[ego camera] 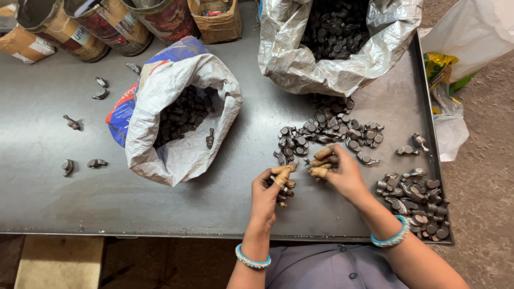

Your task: The person picks small dark metal fittings one at a time from a pile on a metal table, briefly turns each in their fingers, and drops accepted pieces into a paper sack on the table, occasionally brushing pieces aside while sorting through the pile.

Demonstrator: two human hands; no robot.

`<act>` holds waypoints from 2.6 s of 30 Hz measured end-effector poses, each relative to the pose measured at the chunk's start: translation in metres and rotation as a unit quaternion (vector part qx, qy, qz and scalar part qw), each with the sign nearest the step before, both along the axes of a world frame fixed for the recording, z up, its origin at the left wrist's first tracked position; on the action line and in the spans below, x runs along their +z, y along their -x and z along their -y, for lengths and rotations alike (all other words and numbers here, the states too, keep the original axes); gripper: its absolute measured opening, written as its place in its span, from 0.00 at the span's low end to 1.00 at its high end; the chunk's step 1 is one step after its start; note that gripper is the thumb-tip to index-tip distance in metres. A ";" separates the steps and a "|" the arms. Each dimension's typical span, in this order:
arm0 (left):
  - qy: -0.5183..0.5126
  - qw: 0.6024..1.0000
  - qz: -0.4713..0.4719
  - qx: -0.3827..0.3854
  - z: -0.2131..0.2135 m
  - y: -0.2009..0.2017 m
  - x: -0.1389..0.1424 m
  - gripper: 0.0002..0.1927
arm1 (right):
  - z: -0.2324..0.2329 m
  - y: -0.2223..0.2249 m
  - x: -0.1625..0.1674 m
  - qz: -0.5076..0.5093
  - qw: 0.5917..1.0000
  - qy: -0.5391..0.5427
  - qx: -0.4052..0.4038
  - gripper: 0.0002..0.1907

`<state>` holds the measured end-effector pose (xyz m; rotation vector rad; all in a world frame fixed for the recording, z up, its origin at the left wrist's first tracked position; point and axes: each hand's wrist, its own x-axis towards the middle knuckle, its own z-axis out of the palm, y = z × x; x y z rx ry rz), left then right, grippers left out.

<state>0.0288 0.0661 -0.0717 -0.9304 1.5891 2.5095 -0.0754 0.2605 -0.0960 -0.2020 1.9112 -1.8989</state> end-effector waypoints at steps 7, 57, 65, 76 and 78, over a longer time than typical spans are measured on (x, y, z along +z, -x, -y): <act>-0.022 0.999 -0.005 -0.024 -0.014 0.004 -0.008 0.11 | -0.038 -0.009 0.003 0.170 0.978 0.123 0.006 0.17; 0.022 0.993 0.042 -0.106 -0.019 0.010 0.011 0.31 | -0.042 -0.024 0.062 -0.281 0.872 -0.393 0.075 0.34; 0.022 0.994 0.038 -0.100 -0.022 0.009 0.007 0.31 | -0.050 -0.024 0.031 -0.123 0.954 -0.273 -0.012 0.22; -0.032 0.988 0.035 -0.145 -0.045 0.006 0.008 0.17 | -0.080 -0.021 -0.008 0.118 0.987 0.091 -0.053 0.20; -0.036 0.987 0.045 -0.149 -0.049 0.007 0.004 0.11 | -0.084 -0.022 -0.006 0.152 0.978 0.132 -0.049 0.19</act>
